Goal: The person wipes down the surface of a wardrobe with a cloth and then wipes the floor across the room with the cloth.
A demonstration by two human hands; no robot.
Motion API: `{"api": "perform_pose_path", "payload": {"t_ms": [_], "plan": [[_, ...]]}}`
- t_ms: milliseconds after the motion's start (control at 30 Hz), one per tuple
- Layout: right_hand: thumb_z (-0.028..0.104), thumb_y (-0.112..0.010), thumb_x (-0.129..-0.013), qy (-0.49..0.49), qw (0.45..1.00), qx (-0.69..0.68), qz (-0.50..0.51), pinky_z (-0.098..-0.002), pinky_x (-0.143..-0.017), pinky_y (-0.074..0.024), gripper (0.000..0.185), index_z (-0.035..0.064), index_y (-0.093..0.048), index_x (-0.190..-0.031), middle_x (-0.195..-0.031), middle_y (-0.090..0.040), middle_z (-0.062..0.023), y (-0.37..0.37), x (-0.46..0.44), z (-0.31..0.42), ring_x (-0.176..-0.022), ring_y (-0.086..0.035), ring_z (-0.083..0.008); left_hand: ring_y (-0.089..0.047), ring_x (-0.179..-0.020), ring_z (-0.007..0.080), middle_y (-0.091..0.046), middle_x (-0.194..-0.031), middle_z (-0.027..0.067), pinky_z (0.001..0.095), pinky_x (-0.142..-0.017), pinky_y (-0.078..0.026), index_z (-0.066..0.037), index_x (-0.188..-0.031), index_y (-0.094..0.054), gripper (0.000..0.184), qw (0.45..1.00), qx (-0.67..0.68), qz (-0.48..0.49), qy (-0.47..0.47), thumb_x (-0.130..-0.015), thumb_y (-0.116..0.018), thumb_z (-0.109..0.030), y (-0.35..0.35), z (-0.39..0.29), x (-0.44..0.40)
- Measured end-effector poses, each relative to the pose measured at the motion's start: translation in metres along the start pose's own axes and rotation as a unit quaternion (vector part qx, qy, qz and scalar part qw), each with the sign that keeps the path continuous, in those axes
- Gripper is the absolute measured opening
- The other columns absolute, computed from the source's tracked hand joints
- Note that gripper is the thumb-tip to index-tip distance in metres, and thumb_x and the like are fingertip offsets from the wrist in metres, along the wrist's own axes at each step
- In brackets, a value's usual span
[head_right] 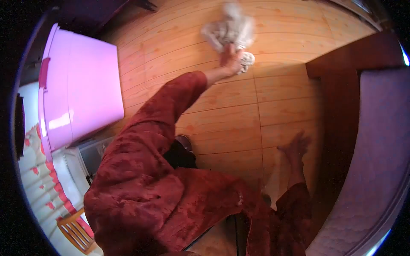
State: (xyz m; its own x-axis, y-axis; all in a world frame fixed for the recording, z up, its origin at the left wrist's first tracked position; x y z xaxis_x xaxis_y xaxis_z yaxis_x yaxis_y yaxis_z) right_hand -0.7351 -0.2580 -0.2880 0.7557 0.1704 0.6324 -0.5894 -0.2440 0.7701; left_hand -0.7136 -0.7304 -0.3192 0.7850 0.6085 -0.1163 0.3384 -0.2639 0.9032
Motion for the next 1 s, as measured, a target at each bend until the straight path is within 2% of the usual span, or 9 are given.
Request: {"api": "perform_pose_path", "payload": {"t_ms": [67,100,200,367,500,533,600,700,1000], "plan": [[0.046,-0.087,-0.054,-0.001,1.0,0.004,-0.007,-0.0601,-0.108,-0.0178,0.139,0.0118,0.01,-0.147,-0.149,0.005,-0.034,-0.002,0.0,-0.002,-0.14,0.006,-0.0442,-0.048,-0.108,0.0337,-0.048,-0.113,0.0154,0.0517,-0.085,-0.042,-0.007,-0.106,-0.057,0.031,0.985,-0.053,0.055,-0.152,-0.079,-0.058,-0.022,0.037,-0.038,0.002],[0.046,-0.087,-0.054,0.0,1.0,0.009,-0.008,-0.0601,-0.108,-0.0177,0.139,0.012,0.011,-0.147,-0.148,0.005,-0.034,0.0,-0.001,-0.001,-0.14,0.006,-0.0438,-0.054,-0.099,0.0299,-0.055,-0.102,0.0156,0.0455,-0.08,-0.046,-0.008,-0.092,-0.061,0.02,0.961,-0.129,-0.115,-0.215,-0.077,-0.059,-0.02,0.068,-0.043,0.003],[0.046,-0.086,-0.055,-0.002,1.0,0.014,-0.008,-0.0604,-0.108,-0.0176,0.139,0.0127,0.013,-0.147,-0.148,0.006,-0.034,0.001,0.002,0.0,-0.141,0.006,-0.0429,-0.058,-0.088,0.0314,-0.059,-0.09,0.0144,0.044,-0.074,-0.048,-0.009,-0.092,-0.06,0.019,0.963,-0.065,-0.138,-0.223,-0.076,-0.059,-0.02,0.138,0.001,-0.015],[0.044,-0.087,-0.055,-0.01,1.0,0.011,-0.004,-0.0622,-0.107,-0.019,0.138,0.0109,0.01,-0.147,-0.149,0.009,-0.0318,-0.005,-0.005,-0.004,-0.14,0.007,-0.0433,-0.055,-0.103,0.0361,-0.06,-0.109,0.0164,0.0443,-0.087,-0.046,-0.007,-0.11,-0.059,0.037,0.983,-0.066,-0.169,-0.011,-0.073,-0.055,-0.007,0.23,0.147,0.055],[0.044,-0.087,-0.055,-0.004,1.0,0.003,-0.003,-0.0633,-0.105,-0.0199,0.139,0.0119,0.012,-0.147,-0.149,0.008,-0.0326,0.005,0.005,0.004,-0.14,0.006,-0.0438,-0.047,-0.116,0.0382,-0.052,-0.123,0.0215,0.0454,-0.1,-0.038,-0.009,-0.124,-0.051,0.054,0.943,-0.102,-0.066,0.31,-0.07,-0.054,-0.01,0.246,0.29,0.204],[0.043,-0.087,-0.055,-0.003,1.0,0.003,-0.005,-0.0629,-0.106,-0.0199,0.138,0.0128,0.013,-0.147,-0.149,0.008,-0.033,0.003,0.004,0.002,-0.14,0.006,-0.0435,-0.047,-0.117,0.0397,-0.05,-0.123,0.0242,0.0461,-0.099,-0.038,-0.008,-0.125,-0.049,0.055,0.956,-0.08,-0.073,0.273,-0.072,-0.058,-0.016,0.236,0.338,0.253],[0.042,-0.086,-0.056,-0.001,1.0,0.002,-0.009,-0.063,-0.106,-0.0198,0.138,0.0138,0.014,-0.147,-0.149,0.008,-0.0331,0.001,0.0,-0.002,-0.14,0.006,-0.0432,-0.047,-0.116,0.0401,-0.049,-0.124,0.0251,0.0461,-0.099,-0.039,-0.007,-0.125,-0.049,0.056,0.86,-0.174,-0.024,0.478,-0.072,-0.061,-0.02,0.247,0.331,0.318],[0.042,-0.087,-0.055,0.001,1.0,-0.001,-0.007,-0.0642,-0.105,-0.0193,0.139,0.0143,0.013,-0.147,-0.149,0.01,-0.0321,-0.004,-0.007,-0.003,-0.14,0.006,-0.0433,-0.048,-0.115,0.0393,-0.047,-0.126,0.0236,0.0457,-0.098,-0.039,-0.008,-0.122,-0.051,0.054,0.86,-0.151,-0.027,0.487,-0.072,-0.064,-0.023,0.24,0.335,0.349],[0.037,-0.09,-0.053,-0.042,0.999,-0.014,0.009,-0.064,-0.106,-0.0179,0.14,0.0174,0.012,-0.147,-0.15,0.012,-0.0296,-0.009,-0.012,-0.005,-0.14,0.007,-0.0432,-0.05,-0.084,0.0361,-0.05,-0.092,0.021,0.0478,-0.071,-0.044,-0.003,-0.099,-0.053,0.033,0.99,-0.14,-0.036,-0.009,-0.071,-0.063,-0.018,0.128,0.127,0.218]]}}
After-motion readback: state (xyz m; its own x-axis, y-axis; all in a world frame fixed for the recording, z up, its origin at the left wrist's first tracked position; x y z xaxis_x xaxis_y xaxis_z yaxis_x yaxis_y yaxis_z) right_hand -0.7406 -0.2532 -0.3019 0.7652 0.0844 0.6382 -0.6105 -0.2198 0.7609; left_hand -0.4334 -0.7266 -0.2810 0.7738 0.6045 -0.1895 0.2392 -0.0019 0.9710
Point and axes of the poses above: each hand's wrist, its own x-axis away from the middle knuckle, its own y-axis out of the back of the hand, z = x × y, the point moved 7 cm from there along -x, towards the middle knuckle
